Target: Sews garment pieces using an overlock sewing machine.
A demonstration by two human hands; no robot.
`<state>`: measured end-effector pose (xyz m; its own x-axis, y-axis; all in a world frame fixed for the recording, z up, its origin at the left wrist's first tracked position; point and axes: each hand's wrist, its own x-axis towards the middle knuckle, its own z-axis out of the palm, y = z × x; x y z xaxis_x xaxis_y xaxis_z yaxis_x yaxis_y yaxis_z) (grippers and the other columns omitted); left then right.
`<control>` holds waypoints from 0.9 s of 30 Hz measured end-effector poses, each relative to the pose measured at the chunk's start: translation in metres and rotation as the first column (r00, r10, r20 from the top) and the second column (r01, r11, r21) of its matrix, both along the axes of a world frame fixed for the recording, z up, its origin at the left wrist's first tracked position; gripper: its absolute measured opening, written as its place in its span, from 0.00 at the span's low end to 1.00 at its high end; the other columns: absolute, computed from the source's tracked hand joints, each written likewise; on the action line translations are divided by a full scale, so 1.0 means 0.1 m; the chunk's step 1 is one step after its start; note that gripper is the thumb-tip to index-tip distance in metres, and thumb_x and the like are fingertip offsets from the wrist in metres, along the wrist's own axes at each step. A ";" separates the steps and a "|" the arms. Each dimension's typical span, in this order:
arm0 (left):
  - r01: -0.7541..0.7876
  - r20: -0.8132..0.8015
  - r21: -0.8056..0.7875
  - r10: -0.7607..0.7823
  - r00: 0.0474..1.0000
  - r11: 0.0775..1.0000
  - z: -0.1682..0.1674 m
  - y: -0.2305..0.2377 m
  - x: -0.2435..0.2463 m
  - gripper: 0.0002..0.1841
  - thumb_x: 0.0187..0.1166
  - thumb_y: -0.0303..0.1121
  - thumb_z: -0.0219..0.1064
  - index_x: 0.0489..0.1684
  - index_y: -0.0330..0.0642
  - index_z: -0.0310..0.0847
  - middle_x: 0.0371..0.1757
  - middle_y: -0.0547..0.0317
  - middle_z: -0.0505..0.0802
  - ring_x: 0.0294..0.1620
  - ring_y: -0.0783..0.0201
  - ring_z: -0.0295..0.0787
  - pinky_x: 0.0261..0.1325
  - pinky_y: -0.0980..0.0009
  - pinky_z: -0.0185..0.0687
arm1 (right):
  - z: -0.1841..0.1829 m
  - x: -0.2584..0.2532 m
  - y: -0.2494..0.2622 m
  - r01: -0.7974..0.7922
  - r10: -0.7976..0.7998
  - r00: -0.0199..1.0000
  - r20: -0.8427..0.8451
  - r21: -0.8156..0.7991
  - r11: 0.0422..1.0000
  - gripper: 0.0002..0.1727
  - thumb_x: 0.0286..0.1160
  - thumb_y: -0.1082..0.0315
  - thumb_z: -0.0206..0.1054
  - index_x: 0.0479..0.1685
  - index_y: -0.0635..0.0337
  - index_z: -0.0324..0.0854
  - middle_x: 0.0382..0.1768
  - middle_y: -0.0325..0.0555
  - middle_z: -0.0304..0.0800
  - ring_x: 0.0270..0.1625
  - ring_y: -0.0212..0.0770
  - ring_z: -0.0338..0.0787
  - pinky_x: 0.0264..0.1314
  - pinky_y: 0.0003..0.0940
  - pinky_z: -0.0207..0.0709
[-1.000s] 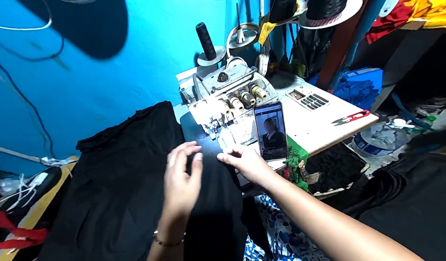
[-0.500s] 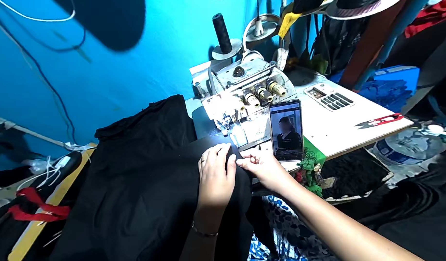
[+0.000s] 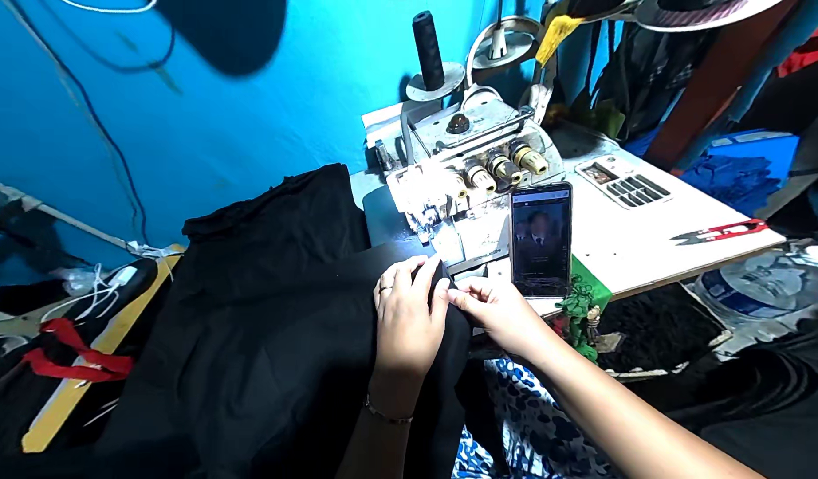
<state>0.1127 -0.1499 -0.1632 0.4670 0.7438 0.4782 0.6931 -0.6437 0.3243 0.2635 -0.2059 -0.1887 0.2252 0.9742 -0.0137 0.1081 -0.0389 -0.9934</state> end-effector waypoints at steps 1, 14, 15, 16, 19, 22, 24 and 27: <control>-0.002 0.002 -0.004 0.002 1.000 1.000 0.00 0.01 0.01 0.22 0.88 0.51 0.56 0.72 0.58 0.85 0.71 0.61 0.87 0.77 0.53 0.75 0.78 0.49 0.68 | 0.00 0.00 0.02 0.001 -0.001 1.000 0.008 0.004 1.000 0.13 0.84 0.59 0.68 0.31 0.56 0.86 0.20 0.38 0.83 0.21 0.31 0.79 0.25 0.27 0.73; 0.014 0.064 -0.101 -0.008 0.998 0.995 0.46 0.44 -0.08 0.14 0.88 0.36 0.61 0.57 0.39 0.90 0.64 0.49 0.91 0.69 0.45 0.83 0.73 0.43 0.74 | 0.16 0.05 -0.24 -0.150 0.128 0.974 -0.188 -0.110 0.982 0.08 0.81 0.66 0.70 0.34 0.57 0.86 0.18 0.35 0.79 0.20 0.26 0.74 0.25 0.19 0.68; -0.009 0.074 -0.128 0.019 0.997 0.992 0.48 0.61 -0.03 0.15 0.88 0.36 0.61 0.59 0.37 0.89 0.66 0.47 0.90 0.72 0.44 0.81 0.76 0.43 0.69 | 0.20 0.05 -0.28 -0.147 0.117 0.964 -0.239 -0.110 0.983 0.07 0.80 0.68 0.70 0.34 0.58 0.85 0.18 0.35 0.79 0.19 0.25 0.73 0.24 0.18 0.67; -0.018 0.074 -0.178 0.032 0.997 0.984 0.50 0.77 0.02 0.16 0.88 0.37 0.62 0.59 0.36 0.89 0.67 0.46 0.89 0.75 0.45 0.79 0.80 0.45 0.66 | 0.23 0.04 -0.31 -0.134 0.100 0.961 -0.260 -0.117 0.984 0.06 0.80 0.68 0.71 0.34 0.58 0.85 0.18 0.36 0.79 0.19 0.25 0.73 0.23 0.18 0.67; 0.027 0.049 -0.363 -0.010 0.999 0.931 0.50 1.06 0.14 0.15 0.87 0.34 0.63 0.59 0.32 0.88 0.67 0.40 0.88 0.76 0.45 0.78 0.82 0.48 0.64 | 0.15 0.07 -0.32 -0.118 0.082 0.971 -0.226 -0.153 0.981 0.06 0.80 0.66 0.71 0.37 0.57 0.86 0.21 0.36 0.83 0.22 0.26 0.79 0.28 0.20 0.74; -0.019 0.031 -0.397 0.034 0.999 0.918 0.51 1.05 0.20 0.11 0.82 0.31 0.68 0.51 0.34 0.91 0.63 0.41 0.90 0.72 0.44 0.80 0.78 0.46 0.68 | 0.03 0.11 -0.28 -0.131 0.093 0.976 -0.198 -0.189 0.973 0.08 0.82 0.63 0.70 0.36 0.56 0.85 0.22 0.35 0.83 0.24 0.27 0.81 0.32 0.22 0.76; -0.078 0.020 -0.384 0.093 0.995 0.920 0.52 0.99 0.22 0.11 0.82 0.32 0.69 0.50 0.35 0.92 0.60 0.42 0.92 0.71 0.44 0.81 0.78 0.46 0.68 | 0.00 0.10 -0.28 -0.136 0.097 0.975 -0.201 -0.187 0.973 0.08 0.82 0.63 0.70 0.36 0.56 0.85 0.22 0.34 0.83 0.24 0.26 0.80 0.31 0.21 0.75; -0.127 0.157 -0.419 0.210 0.965 0.899 0.54 0.98 0.20 0.13 0.87 0.32 0.63 0.52 0.29 0.88 0.55 0.37 0.91 0.62 0.46 0.87 0.70 0.47 0.75 | -0.03 0.08 -0.25 -0.148 0.112 0.974 -0.199 -0.176 0.973 0.09 0.82 0.63 0.69 0.33 0.55 0.83 0.20 0.33 0.79 0.22 0.25 0.77 0.29 0.21 0.72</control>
